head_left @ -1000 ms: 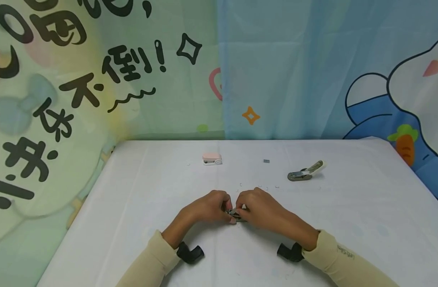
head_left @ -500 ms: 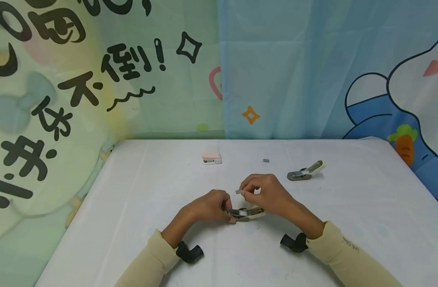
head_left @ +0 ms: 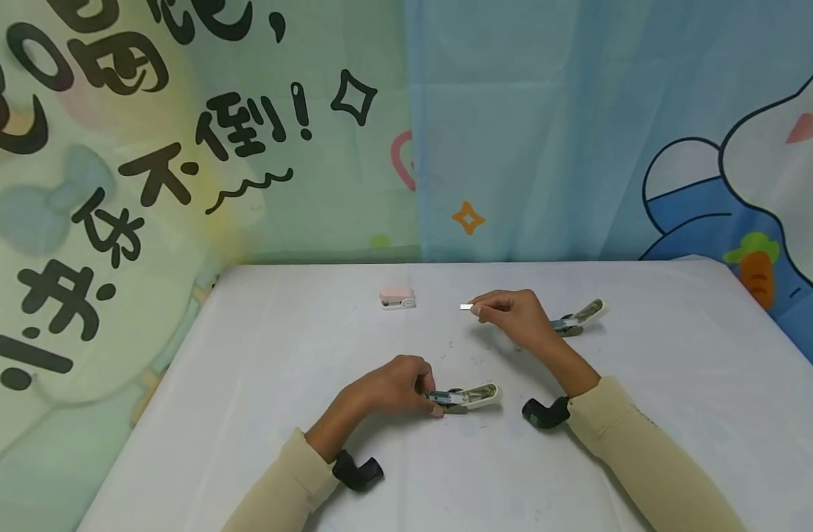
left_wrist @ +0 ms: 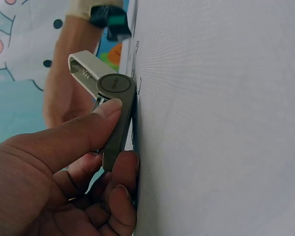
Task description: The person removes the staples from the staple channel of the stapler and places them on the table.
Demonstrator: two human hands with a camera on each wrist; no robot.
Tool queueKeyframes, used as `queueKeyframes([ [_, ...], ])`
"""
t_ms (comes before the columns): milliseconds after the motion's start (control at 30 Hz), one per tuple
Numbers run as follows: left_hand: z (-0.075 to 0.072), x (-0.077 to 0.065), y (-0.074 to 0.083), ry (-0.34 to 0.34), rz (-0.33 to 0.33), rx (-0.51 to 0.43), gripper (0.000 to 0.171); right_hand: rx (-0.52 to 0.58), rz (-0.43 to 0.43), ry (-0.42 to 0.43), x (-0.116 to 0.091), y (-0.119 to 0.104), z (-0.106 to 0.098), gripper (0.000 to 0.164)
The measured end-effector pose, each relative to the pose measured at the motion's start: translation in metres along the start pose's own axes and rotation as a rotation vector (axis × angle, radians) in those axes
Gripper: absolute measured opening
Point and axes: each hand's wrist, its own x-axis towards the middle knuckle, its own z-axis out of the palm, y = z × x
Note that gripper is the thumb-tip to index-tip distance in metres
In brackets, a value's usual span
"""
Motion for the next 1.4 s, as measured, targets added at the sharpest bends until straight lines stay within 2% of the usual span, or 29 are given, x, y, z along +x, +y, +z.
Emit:
queueKeyframes([
  [167,0.002,0.001,0.000,0.002,0.004,-0.002,0.021,-0.039,0.125,-0.013,0.015,0.016,0.001,0.024],
  [367,0.003,0.001,0.001,0.002,0.001,-0.004,0.021,-0.133,0.213,-0.020,0.026,0.031,0.000,0.023],
  [467,0.004,0.002,0.002,-0.001,-0.008,-0.003,0.022,-0.208,0.230,-0.044,0.028,0.035,-0.001,0.022],
  [633,0.004,0.003,0.001,-0.003,-0.001,0.007,0.022,-0.298,0.194,-0.059,0.029,0.038,-0.004,0.017],
  [833,0.004,0.004,0.000,0.001,-0.018,0.013,0.022,-0.347,0.163,-0.057,0.029,0.034,-0.014,0.014],
  [1200,0.004,0.001,-0.002,0.008,-0.020,0.023,0.022,-0.374,0.192,-0.024,0.022,0.034,-0.026,0.016],
  [1300,0.004,0.000,-0.002,0.008,-0.020,0.018,0.022,-0.375,0.177,-0.020,0.019,0.032,-0.028,0.018],
  [1400,0.004,0.000,-0.002,0.009,-0.018,0.011,0.022,-0.348,0.119,-0.075,0.013,0.026,-0.030,0.020],
])
